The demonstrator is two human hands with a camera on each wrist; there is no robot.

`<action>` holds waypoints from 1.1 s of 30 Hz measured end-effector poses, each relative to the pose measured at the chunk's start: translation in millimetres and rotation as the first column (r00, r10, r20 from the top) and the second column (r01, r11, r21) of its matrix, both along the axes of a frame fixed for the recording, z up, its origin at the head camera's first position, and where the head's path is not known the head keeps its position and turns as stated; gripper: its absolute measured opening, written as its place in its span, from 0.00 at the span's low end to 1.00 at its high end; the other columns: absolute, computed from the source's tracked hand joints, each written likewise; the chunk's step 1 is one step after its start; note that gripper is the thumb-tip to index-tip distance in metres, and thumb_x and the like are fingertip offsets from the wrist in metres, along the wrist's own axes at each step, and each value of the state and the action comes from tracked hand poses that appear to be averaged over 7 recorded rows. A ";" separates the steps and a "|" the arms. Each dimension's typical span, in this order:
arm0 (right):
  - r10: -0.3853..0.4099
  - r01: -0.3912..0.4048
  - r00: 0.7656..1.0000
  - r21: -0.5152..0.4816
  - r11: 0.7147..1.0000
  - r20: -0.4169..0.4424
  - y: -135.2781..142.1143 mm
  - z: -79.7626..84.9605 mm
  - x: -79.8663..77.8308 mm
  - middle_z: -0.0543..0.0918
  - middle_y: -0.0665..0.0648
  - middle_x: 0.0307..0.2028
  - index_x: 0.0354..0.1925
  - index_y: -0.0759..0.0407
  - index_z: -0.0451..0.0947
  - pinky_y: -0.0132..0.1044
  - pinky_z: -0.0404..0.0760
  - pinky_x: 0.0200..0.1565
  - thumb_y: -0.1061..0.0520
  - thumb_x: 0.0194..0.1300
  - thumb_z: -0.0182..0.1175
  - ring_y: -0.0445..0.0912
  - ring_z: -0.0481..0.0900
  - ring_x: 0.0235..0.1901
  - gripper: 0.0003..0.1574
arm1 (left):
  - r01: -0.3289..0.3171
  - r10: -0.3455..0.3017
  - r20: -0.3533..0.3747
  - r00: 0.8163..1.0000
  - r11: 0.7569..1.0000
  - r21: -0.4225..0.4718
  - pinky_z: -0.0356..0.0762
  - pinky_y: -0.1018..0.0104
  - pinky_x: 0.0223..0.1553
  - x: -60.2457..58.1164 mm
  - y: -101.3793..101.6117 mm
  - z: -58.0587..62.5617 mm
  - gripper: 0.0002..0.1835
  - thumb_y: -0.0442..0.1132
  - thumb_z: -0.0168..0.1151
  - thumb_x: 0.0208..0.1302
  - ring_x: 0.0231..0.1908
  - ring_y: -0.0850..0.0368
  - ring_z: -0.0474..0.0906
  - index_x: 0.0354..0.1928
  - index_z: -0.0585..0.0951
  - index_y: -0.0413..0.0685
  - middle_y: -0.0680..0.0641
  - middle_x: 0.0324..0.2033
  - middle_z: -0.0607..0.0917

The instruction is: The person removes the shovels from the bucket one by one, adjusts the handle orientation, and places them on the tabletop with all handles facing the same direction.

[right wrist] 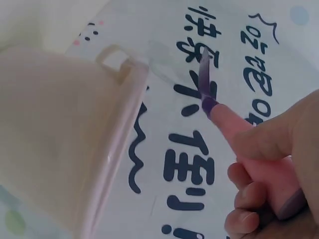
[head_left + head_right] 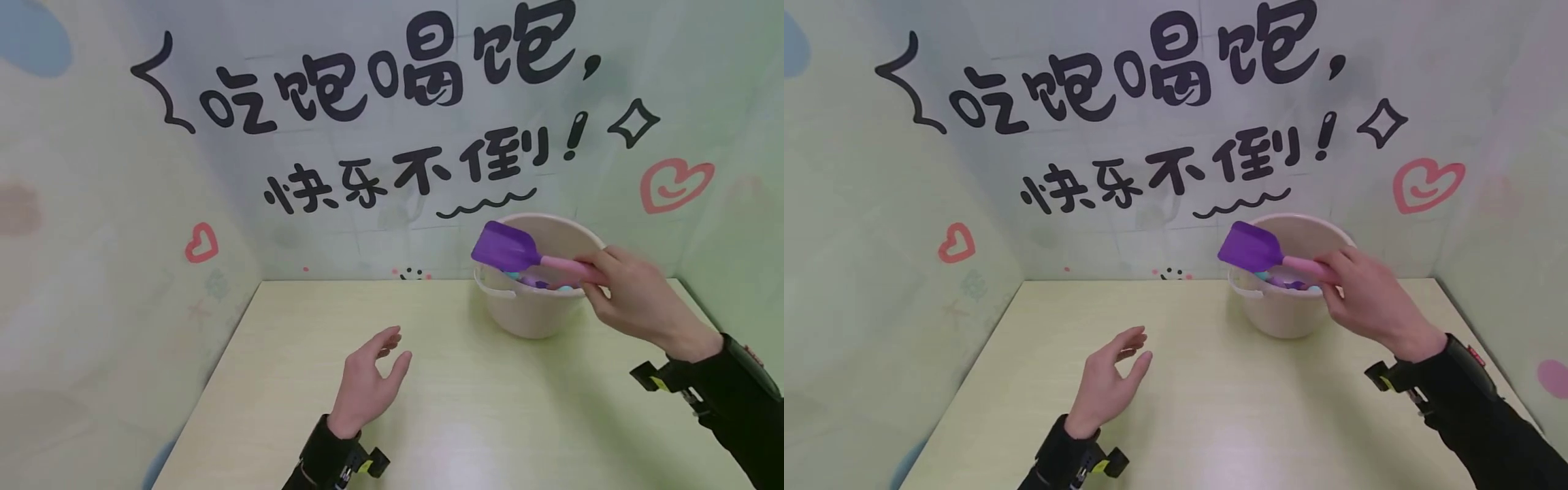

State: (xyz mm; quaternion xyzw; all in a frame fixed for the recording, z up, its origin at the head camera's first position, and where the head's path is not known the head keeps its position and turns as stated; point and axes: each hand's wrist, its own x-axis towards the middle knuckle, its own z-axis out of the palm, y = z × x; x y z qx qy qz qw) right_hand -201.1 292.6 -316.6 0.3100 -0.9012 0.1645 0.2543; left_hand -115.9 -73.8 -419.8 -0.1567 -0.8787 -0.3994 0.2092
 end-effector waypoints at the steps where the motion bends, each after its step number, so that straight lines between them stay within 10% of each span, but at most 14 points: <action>1: 0.037 -0.037 0.999 -0.011 0.999 -0.033 -3.4 -4.4 1.8 0.79 0.55 0.30 0.41 0.63 0.77 0.35 0.70 0.25 0.62 0.51 0.64 0.43 0.69 0.26 0.16 | 0.007 -0.009 0.032 0.999 0.999 0.044 0.80 0.64 0.47 -0.8 0.9 0.3 0.23 0.47 0.58 0.64 0.45 0.56 0.80 0.58 0.73 0.45 0.47 0.47 0.82; 7: 0.165 -0.173 0.978 -0.057 0.983 -0.128 -25.5 -35.4 14.7 0.77 0.53 0.34 0.45 0.61 0.77 0.29 0.71 0.30 0.38 0.69 0.36 0.39 0.70 0.30 0.34 | -0.013 -0.065 0.254 0.965 0.956 0.293 0.79 0.68 0.49 -6.3 6.0 -0.6 0.27 0.53 0.54 0.65 0.50 0.56 0.78 0.63 0.67 0.51 0.48 0.52 0.79; 11: 0.231 -0.241 0.968 -0.096 0.966 -0.101 -40.9 -61.2 21.1 0.78 0.52 0.38 0.45 0.60 0.77 0.27 0.73 0.40 0.40 0.70 0.38 0.41 0.73 0.35 0.31 | -0.037 -0.145 0.352 0.925 0.886 0.461 0.78 0.70 0.49 -9.7 8.8 -3.9 0.28 0.53 0.52 0.67 0.52 0.51 0.77 0.65 0.64 0.51 0.45 0.54 0.78; 21: 0.321 -0.326 0.945 -0.216 0.920 -0.060 -69.6 -113.7 22.1 0.75 0.48 0.35 0.46 0.59 0.78 0.23 0.67 0.33 0.56 0.64 0.54 0.38 0.69 0.28 0.14 | -0.085 -0.259 0.394 0.882 0.735 0.673 0.80 0.59 0.48 -13.7 15.2 -18.1 0.28 0.51 0.54 0.66 0.50 0.49 0.78 0.64 0.65 0.43 0.38 0.52 0.78; 33: 0.383 -0.393 0.919 -0.244 0.886 -0.090 -88.7 -132.0 20.1 0.78 0.48 0.37 0.44 0.58 0.78 0.26 0.72 0.38 0.64 0.53 0.59 0.39 0.75 0.34 0.17 | -0.166 -0.243 0.411 0.879 0.652 0.740 0.80 0.62 0.47 -19.0 19.6 -32.9 0.22 0.43 0.48 0.71 0.48 0.49 0.80 0.61 0.66 0.37 0.34 0.52 0.77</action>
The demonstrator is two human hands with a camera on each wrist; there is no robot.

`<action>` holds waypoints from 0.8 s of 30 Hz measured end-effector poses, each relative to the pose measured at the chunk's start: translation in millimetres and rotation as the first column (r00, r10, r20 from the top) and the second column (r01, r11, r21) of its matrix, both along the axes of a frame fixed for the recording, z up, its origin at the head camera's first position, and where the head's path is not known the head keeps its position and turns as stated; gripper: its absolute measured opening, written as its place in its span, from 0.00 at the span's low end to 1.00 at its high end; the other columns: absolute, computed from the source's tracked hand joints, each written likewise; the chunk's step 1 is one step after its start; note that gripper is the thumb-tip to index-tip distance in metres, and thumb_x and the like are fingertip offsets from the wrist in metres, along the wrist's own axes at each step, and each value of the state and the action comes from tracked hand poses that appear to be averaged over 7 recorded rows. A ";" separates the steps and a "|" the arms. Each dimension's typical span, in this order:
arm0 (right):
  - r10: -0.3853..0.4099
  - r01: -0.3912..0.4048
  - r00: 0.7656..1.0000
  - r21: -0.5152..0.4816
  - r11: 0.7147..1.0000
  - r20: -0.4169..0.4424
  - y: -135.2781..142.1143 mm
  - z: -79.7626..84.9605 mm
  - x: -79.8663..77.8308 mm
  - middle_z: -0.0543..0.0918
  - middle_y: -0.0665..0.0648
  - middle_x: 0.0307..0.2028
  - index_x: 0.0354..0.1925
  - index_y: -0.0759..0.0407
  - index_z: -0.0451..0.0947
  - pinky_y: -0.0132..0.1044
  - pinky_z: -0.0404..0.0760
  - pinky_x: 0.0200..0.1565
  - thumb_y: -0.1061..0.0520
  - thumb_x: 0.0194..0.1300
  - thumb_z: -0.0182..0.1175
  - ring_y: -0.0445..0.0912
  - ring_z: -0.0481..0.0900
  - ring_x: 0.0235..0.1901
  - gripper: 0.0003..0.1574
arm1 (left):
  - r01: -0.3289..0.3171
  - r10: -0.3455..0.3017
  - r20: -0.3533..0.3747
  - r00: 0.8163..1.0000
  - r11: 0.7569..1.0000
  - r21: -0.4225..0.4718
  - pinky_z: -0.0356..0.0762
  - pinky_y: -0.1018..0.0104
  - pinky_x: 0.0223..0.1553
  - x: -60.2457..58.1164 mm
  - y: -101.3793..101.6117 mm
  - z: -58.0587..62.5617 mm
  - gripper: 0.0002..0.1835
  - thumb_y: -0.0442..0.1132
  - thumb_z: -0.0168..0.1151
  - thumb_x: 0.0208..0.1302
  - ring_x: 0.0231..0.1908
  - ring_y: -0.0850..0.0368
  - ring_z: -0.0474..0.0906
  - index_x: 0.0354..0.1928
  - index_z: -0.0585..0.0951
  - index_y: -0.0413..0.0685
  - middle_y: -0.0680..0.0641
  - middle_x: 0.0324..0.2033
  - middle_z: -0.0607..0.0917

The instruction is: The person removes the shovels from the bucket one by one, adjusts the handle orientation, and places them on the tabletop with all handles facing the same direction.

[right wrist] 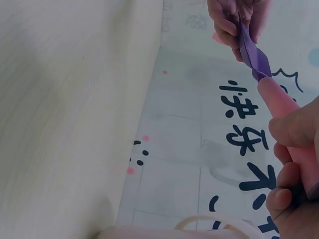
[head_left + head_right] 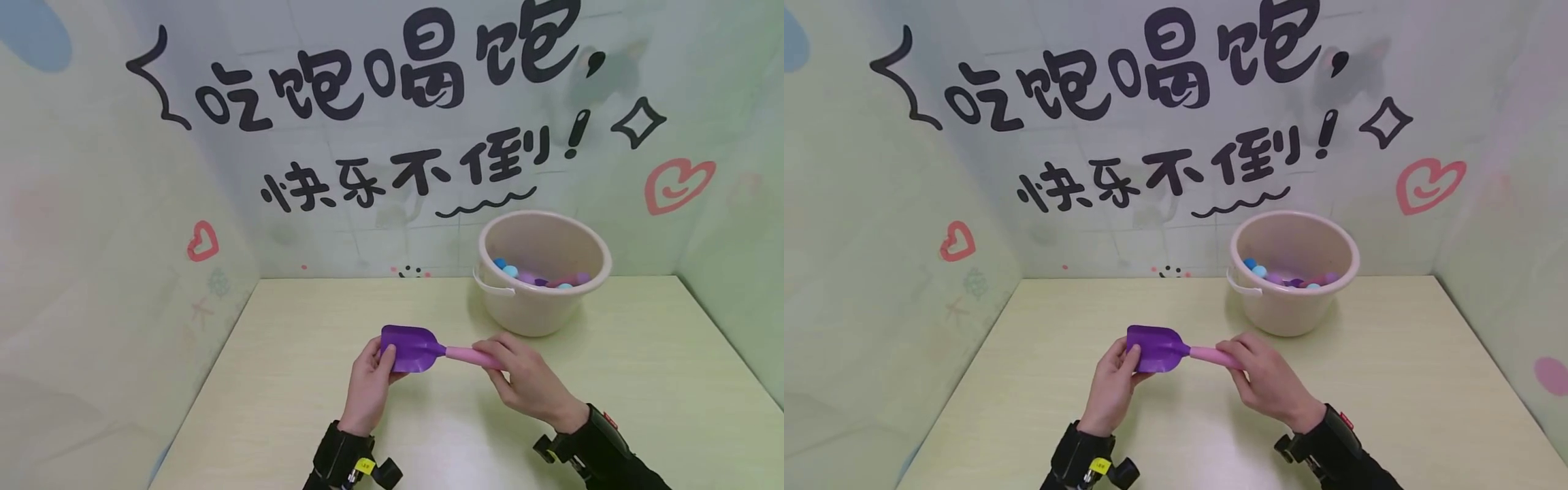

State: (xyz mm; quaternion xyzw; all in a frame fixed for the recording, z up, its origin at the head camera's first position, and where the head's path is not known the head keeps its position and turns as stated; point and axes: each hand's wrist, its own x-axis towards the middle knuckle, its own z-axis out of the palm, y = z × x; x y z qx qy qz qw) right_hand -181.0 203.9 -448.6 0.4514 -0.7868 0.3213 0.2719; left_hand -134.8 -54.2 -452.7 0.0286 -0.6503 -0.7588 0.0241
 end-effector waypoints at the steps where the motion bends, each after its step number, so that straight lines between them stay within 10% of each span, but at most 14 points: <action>1: -0.001 0.001 1.000 -0.003 1.000 -0.006 -0.2 -1.8 0.4 0.78 0.48 0.37 0.44 0.58 0.78 0.26 0.73 0.39 0.64 0.52 0.59 0.39 0.75 0.34 0.17 | -0.005 0.005 0.000 1.000 1.000 0.004 0.80 0.61 0.47 0.5 1.1 -1.1 0.21 0.42 0.47 0.71 0.48 0.48 0.80 0.61 0.66 0.37 0.34 0.52 0.76; 14: -0.001 0.001 0.998 0.007 1.000 0.058 5.2 -17.2 9.7 0.77 0.48 0.39 0.46 0.58 0.77 0.26 0.74 0.42 0.61 0.58 0.58 0.39 0.75 0.35 0.15 | -0.062 0.060 -0.025 0.998 0.995 -0.080 0.80 0.63 0.46 8.8 9.5 -10.1 0.17 0.38 0.44 0.72 0.46 0.48 0.80 0.56 0.69 0.35 0.35 0.49 0.77; 24: 0.044 -0.059 0.973 0.057 0.997 0.228 13.2 -15.0 14.9 0.78 0.45 0.39 0.56 0.60 0.70 0.26 0.74 0.39 0.57 0.53 0.68 0.35 0.72 0.35 0.32 | -0.133 0.106 -0.120 0.987 0.959 -0.250 0.80 0.67 0.46 12.2 7.1 1.8 0.12 0.38 0.46 0.71 0.45 0.52 0.80 0.50 0.73 0.39 0.40 0.45 0.79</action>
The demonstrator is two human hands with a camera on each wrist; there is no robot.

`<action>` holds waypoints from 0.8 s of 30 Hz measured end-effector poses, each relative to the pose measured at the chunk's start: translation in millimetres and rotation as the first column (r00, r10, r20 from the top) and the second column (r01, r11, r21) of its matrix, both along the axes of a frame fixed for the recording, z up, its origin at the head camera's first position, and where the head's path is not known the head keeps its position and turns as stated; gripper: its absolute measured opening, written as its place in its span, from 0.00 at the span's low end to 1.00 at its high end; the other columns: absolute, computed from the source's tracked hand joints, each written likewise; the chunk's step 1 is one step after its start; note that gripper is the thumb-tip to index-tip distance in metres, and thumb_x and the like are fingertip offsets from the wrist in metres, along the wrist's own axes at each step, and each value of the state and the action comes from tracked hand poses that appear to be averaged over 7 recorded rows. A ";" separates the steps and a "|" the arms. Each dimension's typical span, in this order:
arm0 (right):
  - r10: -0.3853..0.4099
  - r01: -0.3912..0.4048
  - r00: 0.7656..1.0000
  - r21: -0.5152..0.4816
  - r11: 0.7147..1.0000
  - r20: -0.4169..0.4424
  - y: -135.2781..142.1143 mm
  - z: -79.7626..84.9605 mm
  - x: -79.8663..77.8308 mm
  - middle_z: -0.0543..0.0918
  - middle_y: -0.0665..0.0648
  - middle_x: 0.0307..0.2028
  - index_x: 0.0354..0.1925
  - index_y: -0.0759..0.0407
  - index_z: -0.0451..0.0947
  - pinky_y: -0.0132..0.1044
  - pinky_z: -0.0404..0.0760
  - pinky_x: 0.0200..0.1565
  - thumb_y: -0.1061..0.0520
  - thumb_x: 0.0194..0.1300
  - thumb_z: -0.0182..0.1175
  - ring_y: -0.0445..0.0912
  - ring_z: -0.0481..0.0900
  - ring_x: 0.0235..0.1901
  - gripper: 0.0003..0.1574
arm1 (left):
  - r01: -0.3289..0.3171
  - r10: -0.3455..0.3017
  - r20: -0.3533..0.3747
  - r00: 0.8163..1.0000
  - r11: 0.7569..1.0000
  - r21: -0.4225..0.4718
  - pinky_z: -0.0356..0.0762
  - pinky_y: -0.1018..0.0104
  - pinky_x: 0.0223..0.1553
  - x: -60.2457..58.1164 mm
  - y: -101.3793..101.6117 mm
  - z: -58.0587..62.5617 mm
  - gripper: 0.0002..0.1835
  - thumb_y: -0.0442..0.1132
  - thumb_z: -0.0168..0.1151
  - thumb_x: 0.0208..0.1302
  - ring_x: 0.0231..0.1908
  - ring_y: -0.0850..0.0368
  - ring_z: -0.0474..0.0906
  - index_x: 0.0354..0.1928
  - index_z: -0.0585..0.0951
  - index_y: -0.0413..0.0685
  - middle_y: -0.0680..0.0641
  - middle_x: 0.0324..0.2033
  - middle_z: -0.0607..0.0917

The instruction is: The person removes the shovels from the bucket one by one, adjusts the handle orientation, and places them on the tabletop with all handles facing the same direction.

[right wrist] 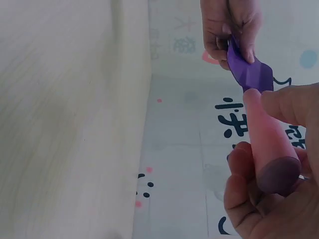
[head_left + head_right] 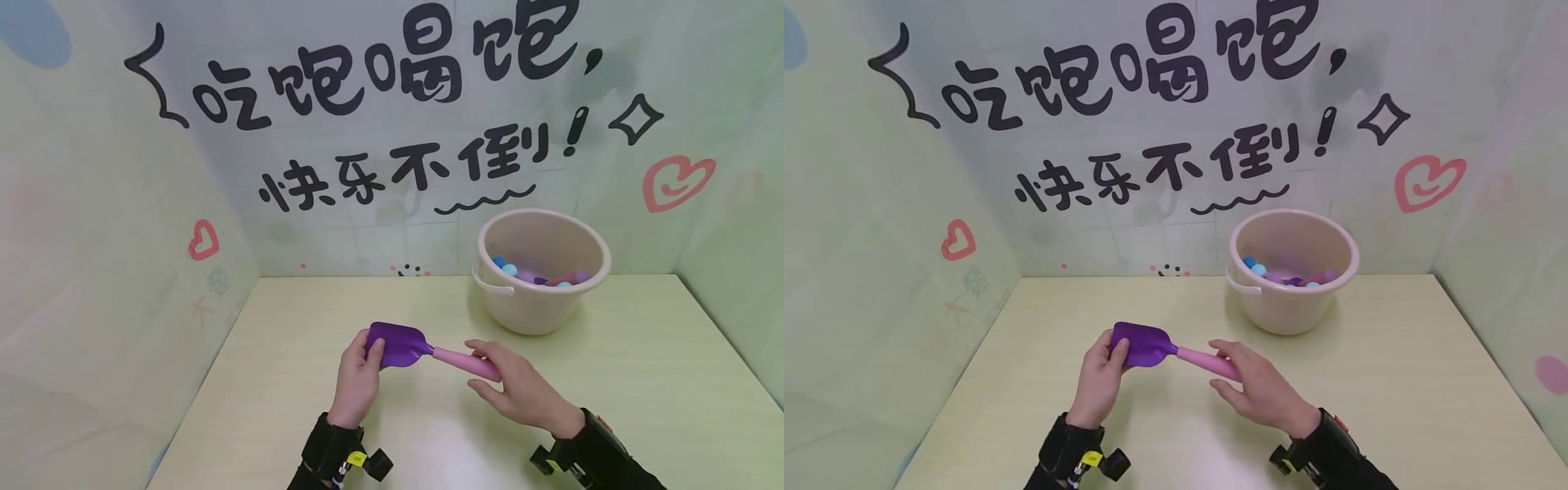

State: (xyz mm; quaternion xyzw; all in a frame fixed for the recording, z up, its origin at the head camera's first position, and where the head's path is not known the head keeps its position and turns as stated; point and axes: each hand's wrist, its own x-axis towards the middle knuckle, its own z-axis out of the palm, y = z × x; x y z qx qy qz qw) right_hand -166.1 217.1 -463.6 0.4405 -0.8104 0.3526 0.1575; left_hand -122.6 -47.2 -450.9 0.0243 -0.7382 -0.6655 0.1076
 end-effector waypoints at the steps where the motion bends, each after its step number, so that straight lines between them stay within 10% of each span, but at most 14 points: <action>1: 0.013 -0.013 0.999 0.003 1.000 0.042 0.4 0.8 0.3 0.78 0.45 0.39 0.56 0.60 0.69 0.27 0.74 0.38 0.56 0.53 0.68 0.35 0.72 0.34 0.33 | 0.002 -0.003 -0.011 1.000 1.000 -0.027 0.80 0.68 0.46 -0.3 -1.7 2.5 0.12 0.37 0.46 0.71 0.45 0.53 0.80 0.49 0.74 0.40 0.40 0.44 0.80; 11: 0.099 -0.138 0.876 0.048 0.989 0.471 3.8 5.7 1.0 0.75 0.42 0.29 0.53 0.50 0.74 0.28 0.71 0.30 0.47 0.68 0.52 0.34 0.71 0.28 0.18 | 0.046 -0.102 -0.179 0.979 0.956 -0.291 0.80 0.64 0.42 5.5 -1.3 40.4 0.09 0.29 0.47 0.68 0.40 0.51 0.82 0.45 0.77 0.40 0.42 0.39 0.83; 24: 0.059 -0.082 0.868 0.025 0.996 0.492 2.7 -4.8 5.8 0.75 0.43 0.28 0.49 0.50 0.77 0.29 0.69 0.28 0.48 0.68 0.53 0.35 0.70 0.28 0.15 | 0.068 -0.167 -0.233 0.958 0.922 -0.381 0.82 0.60 0.38 9.2 3.0 53.1 0.10 0.27 0.47 0.68 0.38 0.49 0.83 0.45 0.77 0.38 0.40 0.39 0.84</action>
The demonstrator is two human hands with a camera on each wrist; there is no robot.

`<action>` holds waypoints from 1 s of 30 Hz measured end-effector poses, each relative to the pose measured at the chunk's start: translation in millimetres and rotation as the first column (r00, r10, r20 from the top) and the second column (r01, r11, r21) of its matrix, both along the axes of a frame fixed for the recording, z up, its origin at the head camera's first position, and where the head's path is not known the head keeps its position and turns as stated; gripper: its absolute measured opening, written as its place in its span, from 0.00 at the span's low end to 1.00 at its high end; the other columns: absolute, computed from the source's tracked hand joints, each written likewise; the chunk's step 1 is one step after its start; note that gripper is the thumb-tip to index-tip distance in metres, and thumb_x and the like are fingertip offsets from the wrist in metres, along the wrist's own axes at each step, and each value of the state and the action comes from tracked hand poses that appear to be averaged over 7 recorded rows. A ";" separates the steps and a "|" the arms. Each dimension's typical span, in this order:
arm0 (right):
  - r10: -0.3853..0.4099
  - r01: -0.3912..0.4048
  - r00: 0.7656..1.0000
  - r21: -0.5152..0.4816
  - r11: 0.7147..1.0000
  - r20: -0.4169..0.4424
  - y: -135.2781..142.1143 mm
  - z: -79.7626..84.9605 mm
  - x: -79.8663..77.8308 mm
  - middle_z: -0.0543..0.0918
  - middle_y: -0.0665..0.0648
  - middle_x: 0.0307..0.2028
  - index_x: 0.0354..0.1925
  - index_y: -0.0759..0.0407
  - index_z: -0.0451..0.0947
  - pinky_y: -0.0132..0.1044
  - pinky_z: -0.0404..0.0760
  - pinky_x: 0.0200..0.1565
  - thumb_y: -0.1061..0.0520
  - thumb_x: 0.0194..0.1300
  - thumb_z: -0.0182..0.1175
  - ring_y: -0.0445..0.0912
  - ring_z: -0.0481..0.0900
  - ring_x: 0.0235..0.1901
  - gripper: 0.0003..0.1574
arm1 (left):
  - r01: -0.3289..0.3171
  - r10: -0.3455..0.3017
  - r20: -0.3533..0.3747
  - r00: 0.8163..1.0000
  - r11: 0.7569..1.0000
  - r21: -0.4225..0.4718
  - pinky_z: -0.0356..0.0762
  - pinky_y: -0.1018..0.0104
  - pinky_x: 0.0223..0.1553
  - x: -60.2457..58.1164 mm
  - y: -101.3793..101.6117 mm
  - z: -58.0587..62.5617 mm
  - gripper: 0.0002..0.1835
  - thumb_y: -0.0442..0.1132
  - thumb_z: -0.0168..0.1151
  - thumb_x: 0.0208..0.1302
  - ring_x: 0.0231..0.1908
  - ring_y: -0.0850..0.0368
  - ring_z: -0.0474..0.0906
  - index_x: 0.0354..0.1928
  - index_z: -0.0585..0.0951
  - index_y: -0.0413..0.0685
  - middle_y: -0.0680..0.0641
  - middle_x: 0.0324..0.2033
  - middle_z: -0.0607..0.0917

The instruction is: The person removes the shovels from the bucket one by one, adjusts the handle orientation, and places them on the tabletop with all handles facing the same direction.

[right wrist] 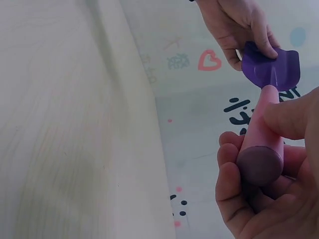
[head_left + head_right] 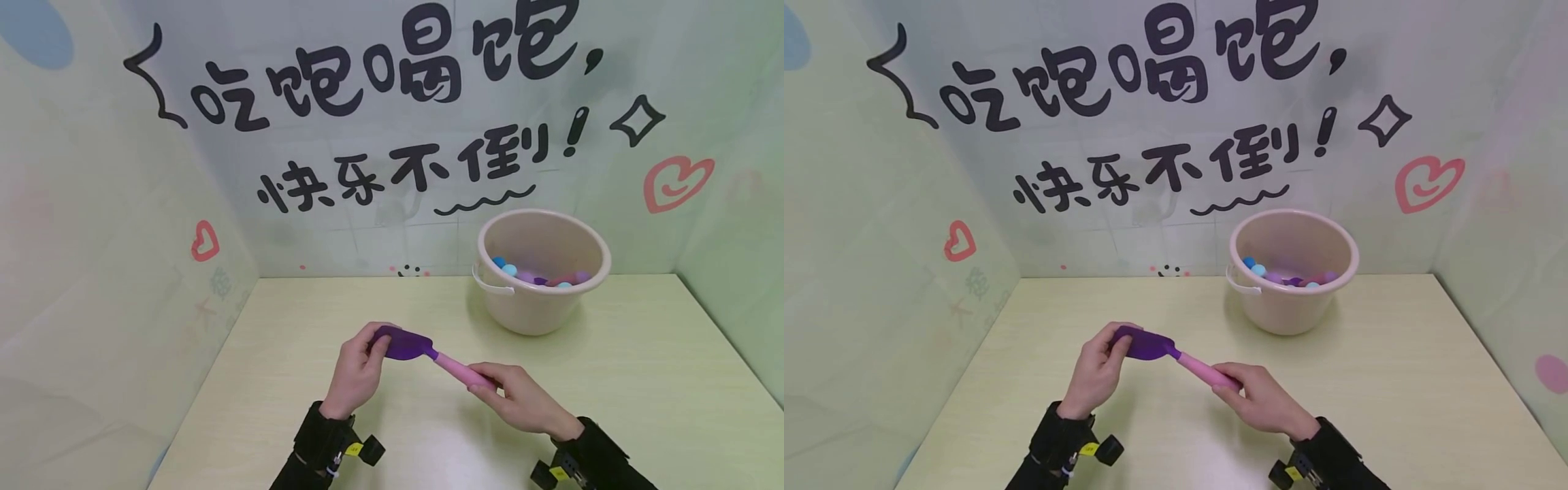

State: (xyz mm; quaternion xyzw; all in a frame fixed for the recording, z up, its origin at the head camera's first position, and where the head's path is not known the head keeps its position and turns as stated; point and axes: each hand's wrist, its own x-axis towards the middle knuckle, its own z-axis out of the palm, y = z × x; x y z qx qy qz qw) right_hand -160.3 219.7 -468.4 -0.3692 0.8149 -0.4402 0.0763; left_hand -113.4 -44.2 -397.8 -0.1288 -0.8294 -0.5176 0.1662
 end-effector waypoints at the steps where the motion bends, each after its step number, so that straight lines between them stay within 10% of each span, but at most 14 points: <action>1: -0.006 0.006 1.000 -0.001 1.000 0.008 0.3 -0.3 0.5 0.75 0.43 0.29 0.49 0.50 0.77 0.30 0.69 0.29 0.48 0.68 0.53 0.35 0.71 0.28 0.15 | -0.001 0.001 0.006 1.000 1.000 0.002 0.82 0.61 0.39 -0.2 0.2 -1.5 0.10 0.27 0.47 0.68 0.39 0.50 0.83 0.45 0.77 0.39 0.40 0.39 0.84; 16: -0.100 0.097 0.994 -0.060 0.993 -0.053 -1.4 -1.8 5.4 0.79 0.45 0.33 0.51 0.55 0.77 0.28 0.69 0.31 0.51 0.66 0.55 0.36 0.71 0.30 0.17 | 0.044 -0.044 -0.025 0.999 0.999 0.029 0.81 0.62 0.41 1.0 -0.4 2.7 0.11 0.27 0.46 0.68 0.39 0.49 0.81 0.46 0.76 0.38 0.39 0.41 0.83; 25: -0.135 0.123 0.986 -0.116 0.986 -0.097 -3.8 -1.2 5.9 0.79 0.44 0.33 0.51 0.54 0.78 0.30 0.70 0.29 0.55 0.65 0.58 0.35 0.71 0.29 0.16 | 0.040 -0.033 -0.041 0.999 0.986 0.163 0.78 0.68 0.48 -9.4 -4.9 -24.6 0.16 0.28 0.47 0.68 0.46 0.53 0.78 0.56 0.71 0.44 0.40 0.48 0.79; 30: -0.158 0.137 0.974 -0.133 0.982 -0.161 -5.0 -2.7 4.6 0.78 0.43 0.32 0.50 0.54 0.78 0.31 0.71 0.32 0.57 0.63 0.60 0.35 0.71 0.29 0.16 | -0.056 0.058 0.002 0.998 0.941 0.335 0.73 0.73 0.55 -8.2 0.9 -35.9 0.31 0.28 0.52 0.64 0.52 0.55 0.73 0.68 0.56 0.47 0.42 0.56 0.74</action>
